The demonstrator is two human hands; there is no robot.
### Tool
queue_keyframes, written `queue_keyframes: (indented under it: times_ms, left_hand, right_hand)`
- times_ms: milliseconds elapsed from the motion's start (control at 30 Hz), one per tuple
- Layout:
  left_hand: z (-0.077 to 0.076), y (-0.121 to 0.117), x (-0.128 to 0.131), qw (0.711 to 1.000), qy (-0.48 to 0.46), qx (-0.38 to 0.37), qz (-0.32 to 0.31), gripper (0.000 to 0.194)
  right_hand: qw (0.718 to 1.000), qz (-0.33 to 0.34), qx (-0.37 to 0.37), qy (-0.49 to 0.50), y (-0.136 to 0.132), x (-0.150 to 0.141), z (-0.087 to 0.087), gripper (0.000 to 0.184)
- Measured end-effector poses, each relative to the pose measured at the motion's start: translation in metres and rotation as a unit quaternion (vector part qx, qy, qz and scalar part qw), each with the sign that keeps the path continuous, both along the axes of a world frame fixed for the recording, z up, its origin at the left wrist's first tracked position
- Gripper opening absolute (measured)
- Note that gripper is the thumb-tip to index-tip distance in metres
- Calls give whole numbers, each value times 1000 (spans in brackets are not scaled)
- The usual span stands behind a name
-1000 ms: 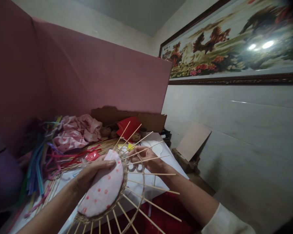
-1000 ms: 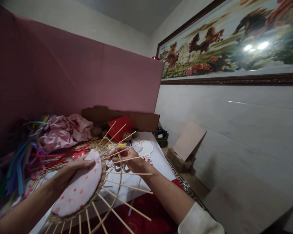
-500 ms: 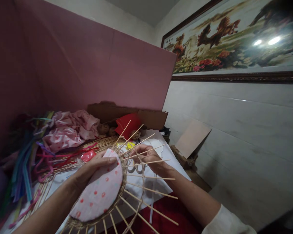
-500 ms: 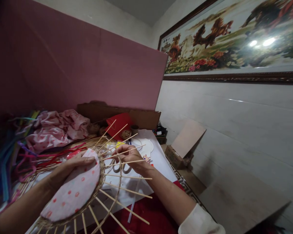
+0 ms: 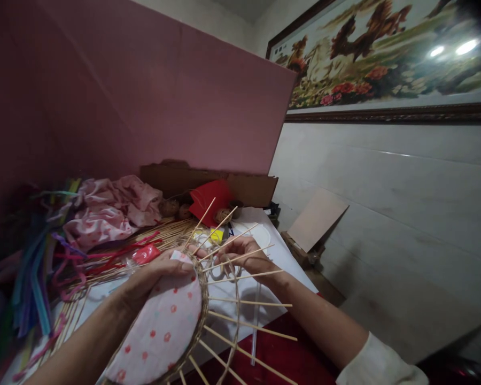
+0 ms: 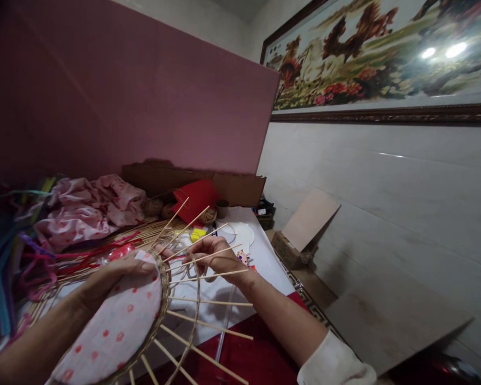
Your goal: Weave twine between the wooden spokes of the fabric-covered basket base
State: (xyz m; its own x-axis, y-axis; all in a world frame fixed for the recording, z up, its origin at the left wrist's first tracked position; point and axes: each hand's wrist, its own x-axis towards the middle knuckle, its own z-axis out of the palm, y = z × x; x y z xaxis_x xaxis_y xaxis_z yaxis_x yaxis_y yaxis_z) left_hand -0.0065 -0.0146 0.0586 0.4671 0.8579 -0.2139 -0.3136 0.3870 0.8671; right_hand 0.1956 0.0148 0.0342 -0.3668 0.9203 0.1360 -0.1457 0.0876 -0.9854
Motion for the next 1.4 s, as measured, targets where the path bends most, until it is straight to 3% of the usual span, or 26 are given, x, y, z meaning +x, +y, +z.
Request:
queue_keyframes:
  times_ms: [300, 467, 667, 1000, 1267, 1333, 1400]
  left_hand:
    - [-4, 3, 2, 998, -51, -21, 20, 36]
    - [-4, 1, -2, 993, -113, -36, -17, 44]
    - [-16, 5, -8, 976, -204, -38, -64, 42]
    - [-27, 14, -10, 980, -190, -31, -46, 52]
    - [-30, 17, -16, 986, -157, -41, -29, 49]
    - [-30, 16, -15, 985, -164, -49, -29, 46]
    - [-30, 16, -14, 983, -174, -57, -22, 43]
  right_hand:
    - [1000, -23, 5, 13, -2, -1, -2, 16]
    - [999, -39, 15, 9, -2, 6, -5, 14]
    - [999, -21, 26, 8, -5, 13, -10, 14]
    - [997, -49, 46, 42, 2, 25, -1, 16]
    - [991, 4, 69, -116, -2, 37, -7, 27]
    - [968, -42, 110, -222, 0, 48, -5, 29]
    - [915, -124, 148, -354, 2, 63, -3, 23]
